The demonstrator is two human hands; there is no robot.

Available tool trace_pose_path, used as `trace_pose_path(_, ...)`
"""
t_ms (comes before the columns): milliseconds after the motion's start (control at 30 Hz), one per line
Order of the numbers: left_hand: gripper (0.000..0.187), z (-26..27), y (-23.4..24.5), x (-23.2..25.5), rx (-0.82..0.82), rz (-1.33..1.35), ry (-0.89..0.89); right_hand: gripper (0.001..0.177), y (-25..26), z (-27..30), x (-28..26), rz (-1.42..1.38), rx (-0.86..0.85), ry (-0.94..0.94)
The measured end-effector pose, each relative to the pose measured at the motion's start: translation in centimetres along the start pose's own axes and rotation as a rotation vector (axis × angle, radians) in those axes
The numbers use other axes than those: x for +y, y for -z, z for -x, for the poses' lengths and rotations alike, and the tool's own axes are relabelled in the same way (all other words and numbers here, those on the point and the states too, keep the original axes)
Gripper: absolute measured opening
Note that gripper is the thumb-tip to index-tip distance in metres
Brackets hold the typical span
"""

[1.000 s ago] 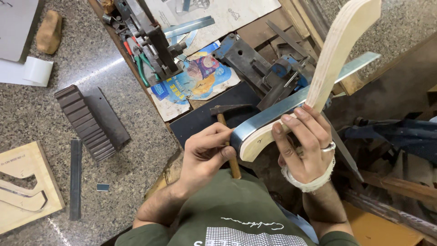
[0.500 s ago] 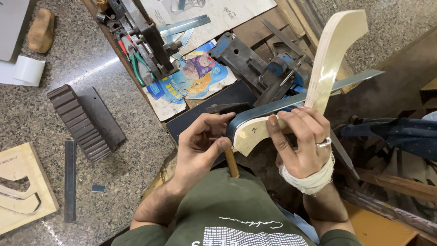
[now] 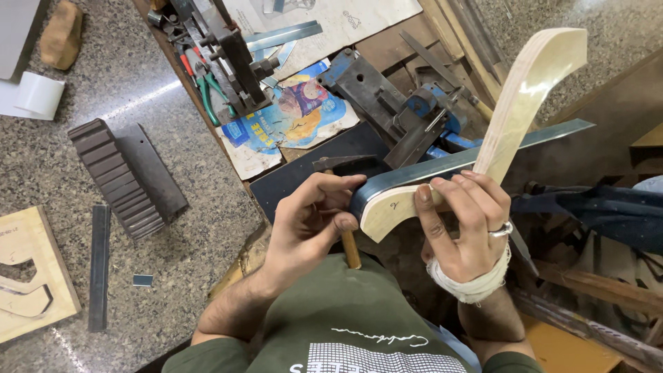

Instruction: The person files a curved metal piece clamped in a bench vise, repeatedly checking its fit against a wooden template. The person uses a metal file to smooth the edges and periodically removes the piece to compare it with the template.

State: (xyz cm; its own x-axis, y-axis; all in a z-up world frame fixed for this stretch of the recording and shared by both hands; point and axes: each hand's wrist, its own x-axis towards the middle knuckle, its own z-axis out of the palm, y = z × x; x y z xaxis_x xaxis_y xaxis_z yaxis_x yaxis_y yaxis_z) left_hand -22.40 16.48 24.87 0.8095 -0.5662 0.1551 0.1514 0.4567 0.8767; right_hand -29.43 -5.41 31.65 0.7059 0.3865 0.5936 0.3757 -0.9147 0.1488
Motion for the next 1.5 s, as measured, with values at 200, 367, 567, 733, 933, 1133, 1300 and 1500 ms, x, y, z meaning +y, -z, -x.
trace_pose_path(200,0.048,-0.3,-0.4,1.4,-0.019,-0.051,0.058,0.031,0.2,0.0,0.1,0.002,0.021,0.005)
trace_pose_path(367,0.049,-0.7,-0.3,2.0,-0.012,-0.064,0.059,0.029,-0.5,-0.4,0.2,-0.008,0.057,0.008)
trace_pose_path(567,0.042,-0.8,0.0,1.7,0.008,-0.035,-0.005,0.036,-0.6,-1.0,0.6,-0.047,0.058,0.018)
trace_pose_path(733,0.038,-1.1,0.0,1.6,0.022,-0.121,-0.055,0.041,-0.7,-1.3,0.7,-0.096,0.09,0.01)
trace_pose_path(933,0.04,-0.9,-0.6,2.1,0.026,-0.149,-0.048,0.041,0.1,-0.8,0.2,-0.054,0.106,0.001)
trace_pose_path(1133,0.043,-0.8,-0.8,2.9,-0.026,-0.181,-0.046,0.039,1.1,0.0,0.0,0.009,0.114,0.016)
trace_pose_path(1300,0.045,-0.3,-0.9,3.0,-0.066,-0.168,0.004,0.031,1.8,0.8,-0.1,0.046,0.114,0.048)
trace_pose_path(1500,0.044,0.0,-0.8,2.7,-0.137,-0.027,0.067,0.03,2.1,1.3,-0.4,0.038,0.11,0.044)
